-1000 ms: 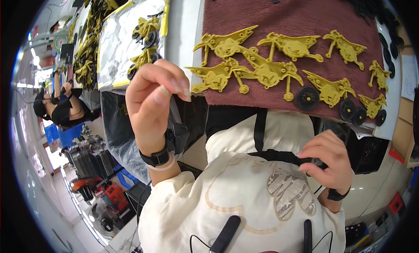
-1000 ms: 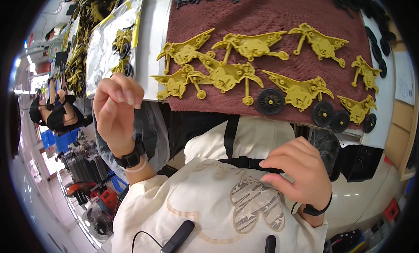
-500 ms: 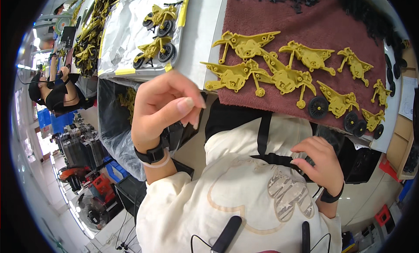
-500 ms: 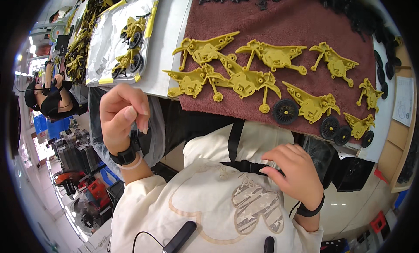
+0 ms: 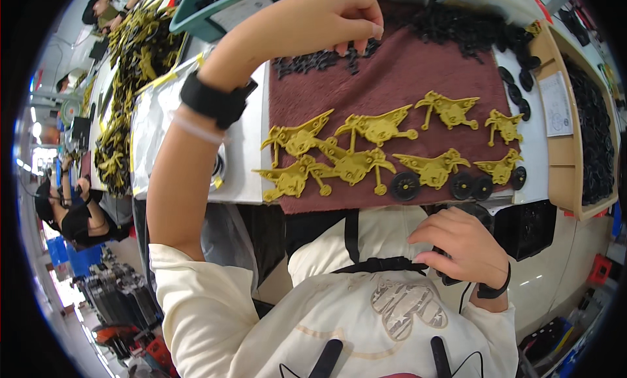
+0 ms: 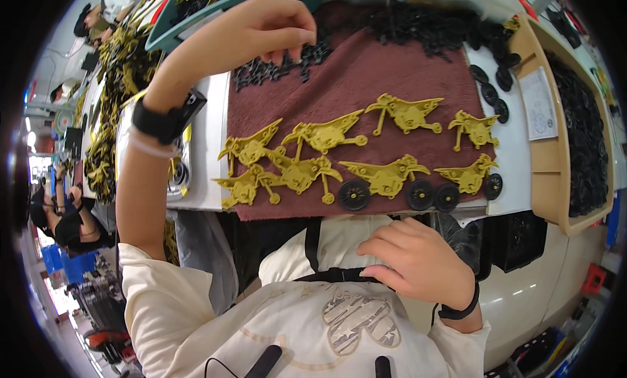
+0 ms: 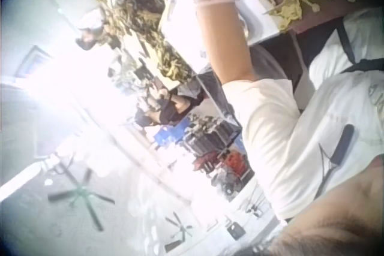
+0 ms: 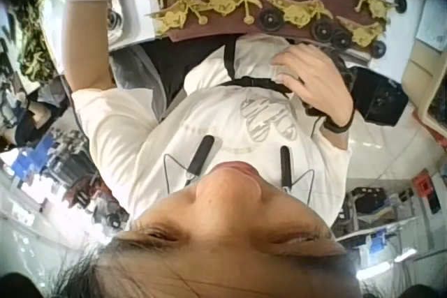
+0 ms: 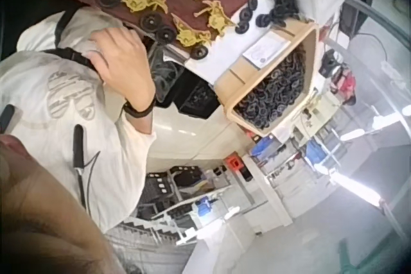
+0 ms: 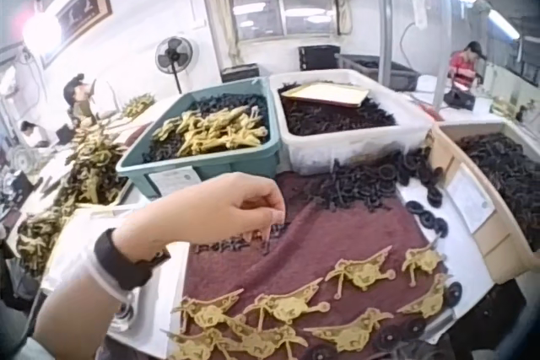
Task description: The person is assembling plastic toy motorcycle models by attaching wheels and other small components.
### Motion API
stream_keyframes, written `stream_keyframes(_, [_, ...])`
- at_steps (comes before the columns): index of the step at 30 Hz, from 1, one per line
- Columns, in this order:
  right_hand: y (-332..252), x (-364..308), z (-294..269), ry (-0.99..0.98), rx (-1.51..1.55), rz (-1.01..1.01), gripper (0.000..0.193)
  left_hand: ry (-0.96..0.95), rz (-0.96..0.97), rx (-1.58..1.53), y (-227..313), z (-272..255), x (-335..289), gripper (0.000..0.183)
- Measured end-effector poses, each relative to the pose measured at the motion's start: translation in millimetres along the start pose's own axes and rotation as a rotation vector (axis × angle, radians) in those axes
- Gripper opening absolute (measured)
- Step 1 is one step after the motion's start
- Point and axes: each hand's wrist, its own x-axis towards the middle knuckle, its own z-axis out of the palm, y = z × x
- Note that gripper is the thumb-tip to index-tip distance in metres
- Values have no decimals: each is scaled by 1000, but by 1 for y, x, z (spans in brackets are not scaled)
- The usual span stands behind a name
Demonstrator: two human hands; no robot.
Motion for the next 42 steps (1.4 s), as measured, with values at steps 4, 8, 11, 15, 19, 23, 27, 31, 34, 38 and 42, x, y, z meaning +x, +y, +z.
stream_keyframes(4, [3, -8, -16, 27, -48, -1, 24, -79, 193, 125, -4, 24, 72, 21])
stream_keyframes(8, [11, -18, -54, 96, -110, 89, 23, -100, 242, 304, 9, 49, 126, 23])
stream_keyframes(11, [16, -25, -84, 361, -70, 272, 25, -102, 404, 302, 23, 74, 164, 27])
stream_keyframes(15, [53, -23, -115, 553, -258, 324, 25, -40, 608, 323, 38, 120, 203, 32])
stream_keyframes(19, [98, -28, -131, 641, -504, 438, 29, -99, 579, 375, 62, 153, 219, 37])
stream_keyframes(23, [114, -33, -131, 519, -521, 489, 36, -165, 501, 510, 66, 160, 222, 37])
stream_keyframes(27, [115, -32, -132, 491, -573, 420, 39, -95, 490, 487, 58, 155, 221, 34])
stream_keyframes(31, [123, -38, -132, 517, -606, 452, 35, 48, 603, 370, 72, 140, 206, 33])
stream_keyframes(34, [122, -30, -134, 437, -802, 395, 33, 146, 778, 376, 74, 111, 183, 25])
stream_keyframes(38, [127, -19, -130, 413, -893, 351, 34, 142, 790, 276, 101, 78, 124, 26])
stream_keyframes(42, [122, -20, -130, 404, -853, 327, 28, 149, 592, 265, 99, 69, 52, 30])
